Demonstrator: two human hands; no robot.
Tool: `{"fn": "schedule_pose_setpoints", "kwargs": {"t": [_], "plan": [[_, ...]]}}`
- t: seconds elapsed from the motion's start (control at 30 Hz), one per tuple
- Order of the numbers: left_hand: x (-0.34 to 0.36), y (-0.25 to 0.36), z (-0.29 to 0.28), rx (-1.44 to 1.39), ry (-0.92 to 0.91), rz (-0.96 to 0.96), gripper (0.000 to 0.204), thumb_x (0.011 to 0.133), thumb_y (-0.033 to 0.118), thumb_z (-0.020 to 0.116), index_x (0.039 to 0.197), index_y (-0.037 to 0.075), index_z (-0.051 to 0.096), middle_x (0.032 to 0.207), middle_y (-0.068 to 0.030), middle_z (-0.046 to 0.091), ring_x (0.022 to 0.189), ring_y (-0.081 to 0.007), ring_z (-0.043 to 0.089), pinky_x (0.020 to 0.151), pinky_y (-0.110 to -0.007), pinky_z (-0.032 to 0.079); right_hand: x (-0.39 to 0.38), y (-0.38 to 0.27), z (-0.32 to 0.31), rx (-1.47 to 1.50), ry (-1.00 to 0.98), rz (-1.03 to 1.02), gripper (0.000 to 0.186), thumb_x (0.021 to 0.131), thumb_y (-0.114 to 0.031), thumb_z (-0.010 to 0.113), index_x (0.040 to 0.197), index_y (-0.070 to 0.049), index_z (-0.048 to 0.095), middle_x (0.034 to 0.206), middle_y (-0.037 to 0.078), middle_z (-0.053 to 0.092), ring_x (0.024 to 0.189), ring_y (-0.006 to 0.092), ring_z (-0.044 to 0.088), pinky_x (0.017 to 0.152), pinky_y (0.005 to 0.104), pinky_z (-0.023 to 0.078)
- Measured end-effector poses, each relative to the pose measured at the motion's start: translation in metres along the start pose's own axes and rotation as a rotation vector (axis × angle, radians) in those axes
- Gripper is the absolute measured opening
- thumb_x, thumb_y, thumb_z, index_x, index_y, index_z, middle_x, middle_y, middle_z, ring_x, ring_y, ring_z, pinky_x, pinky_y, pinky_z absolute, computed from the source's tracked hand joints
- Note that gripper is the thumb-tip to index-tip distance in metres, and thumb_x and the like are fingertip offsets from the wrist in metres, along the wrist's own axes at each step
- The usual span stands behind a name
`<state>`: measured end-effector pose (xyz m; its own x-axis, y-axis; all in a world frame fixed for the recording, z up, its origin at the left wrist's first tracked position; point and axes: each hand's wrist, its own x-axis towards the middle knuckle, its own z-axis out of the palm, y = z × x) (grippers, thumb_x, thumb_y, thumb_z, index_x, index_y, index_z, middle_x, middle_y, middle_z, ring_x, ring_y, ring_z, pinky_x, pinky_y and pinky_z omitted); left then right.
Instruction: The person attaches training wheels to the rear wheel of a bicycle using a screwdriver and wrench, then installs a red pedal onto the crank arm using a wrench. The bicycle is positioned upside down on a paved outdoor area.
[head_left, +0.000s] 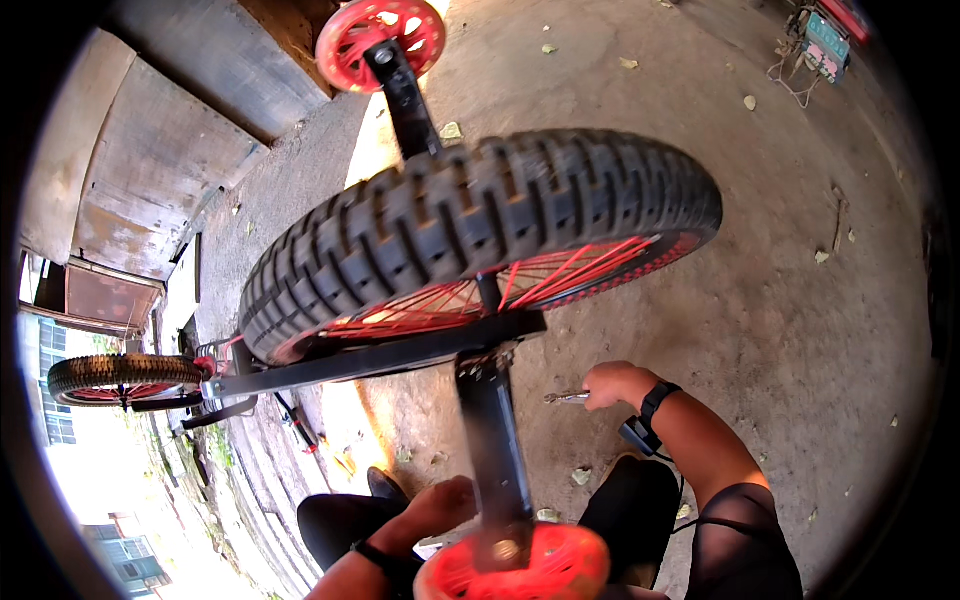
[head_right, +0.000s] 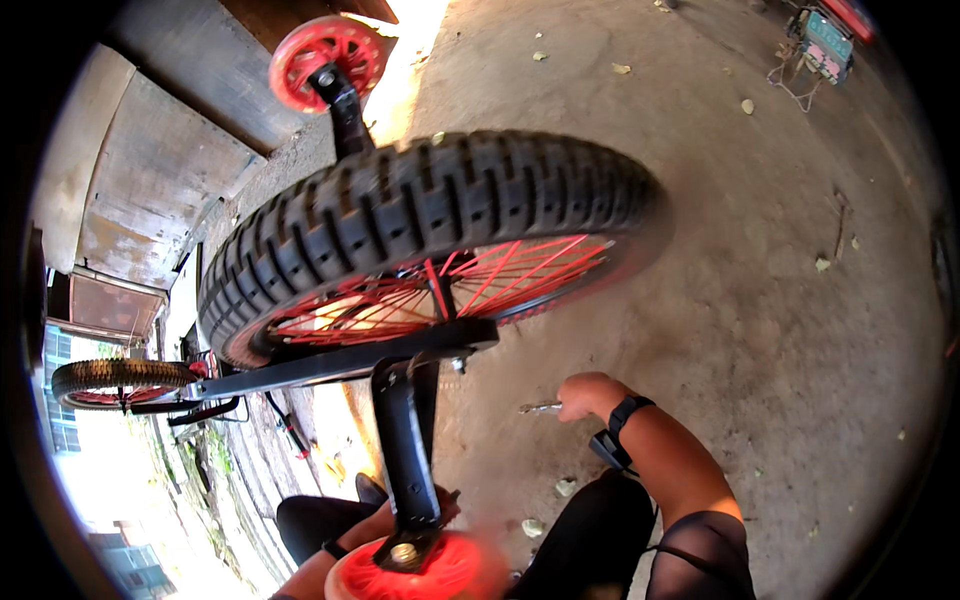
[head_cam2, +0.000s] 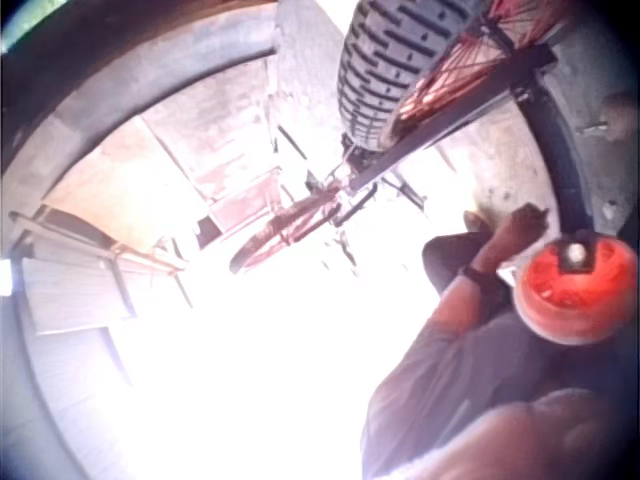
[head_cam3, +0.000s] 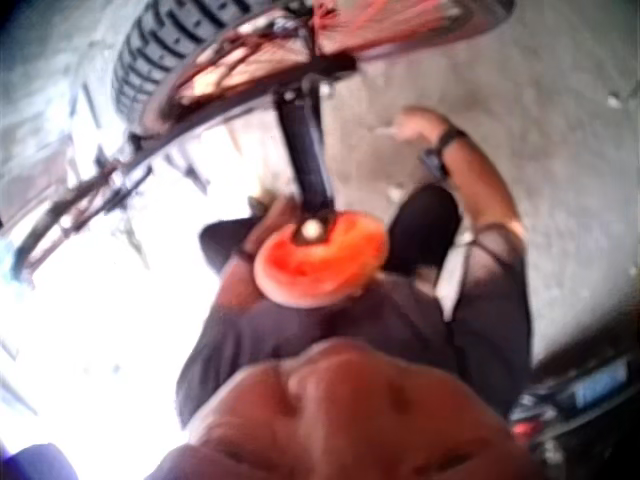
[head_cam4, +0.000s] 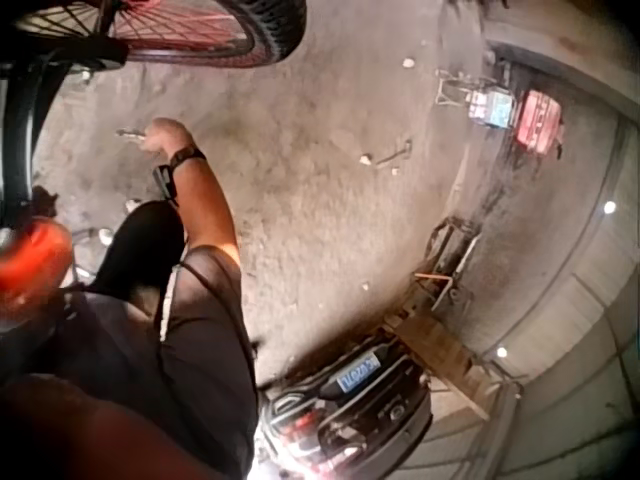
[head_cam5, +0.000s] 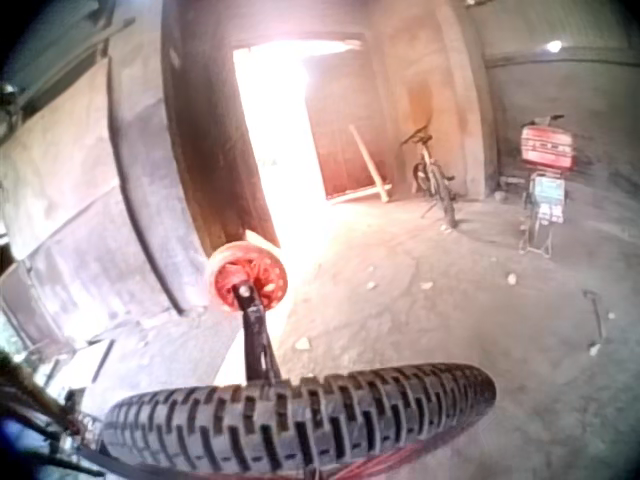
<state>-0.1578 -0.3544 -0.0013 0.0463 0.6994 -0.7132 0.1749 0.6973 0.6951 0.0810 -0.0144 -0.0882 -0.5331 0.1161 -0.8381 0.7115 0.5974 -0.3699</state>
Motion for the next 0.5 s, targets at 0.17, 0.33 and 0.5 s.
{"fn": "schedule_pose_setpoints", "kwargs": {"t": [0.17, 0.33, 0.5], "plan": [[-0.02, 0.036, -0.022, 0.7, -0.05, 0.196, 0.025, 0.099, 0.03, 0.051, 0.098, 0.012, 0.067, 0.098, -0.0093, 0.063, 0.091, -0.0296, 0.064, 0.075, -0.043, 0.054, 0.014, -0.038, 0.04, -0.022, 0.012, -0.009, 0.034, 0.076, -0.029, 0.062, 0.1, -0.009, 0.074, 0.096, 0.016, 0.072, 0.089, 0.0363, 0.068, 0.079, 0.045, 0.054], [-0.033, -0.001, -0.038, 0.963, -0.098, 0.413, 0.035, 0.096, 0.04, 0.057, 0.112, 0.01, 0.067, 0.095, -0.0166, 0.07, 0.091, -0.0354, 0.068, 0.077, -0.044, 0.054, 0.016, -0.064, 0.047, 0.104, -0.01, -0.009, 0.037, 0.074, -0.038, 0.067, 0.095, -0.008, 0.074, 0.088, 0.018, 0.071, 0.084, 0.0351, 0.068, 0.073, 0.0446, 0.054], [-0.084, 0.014, -0.039, 0.751, 0.079, 0.196, 0.024, 0.091, 0.031, 0.061, 0.101, 0.01, 0.065, 0.092, -0.0158, 0.069, 0.087, -0.0388, 0.066, 0.075, -0.048, 0.053, -0.043, -0.169, 0.007, -0.204, 0.09, -0.009, 0.032, 0.076, -0.035, 0.064, 0.09, -0.008, 0.073, 0.08, 0.016, 0.068, 0.076, 0.0341, 0.066, 0.068, 0.0459, 0.051]]}}
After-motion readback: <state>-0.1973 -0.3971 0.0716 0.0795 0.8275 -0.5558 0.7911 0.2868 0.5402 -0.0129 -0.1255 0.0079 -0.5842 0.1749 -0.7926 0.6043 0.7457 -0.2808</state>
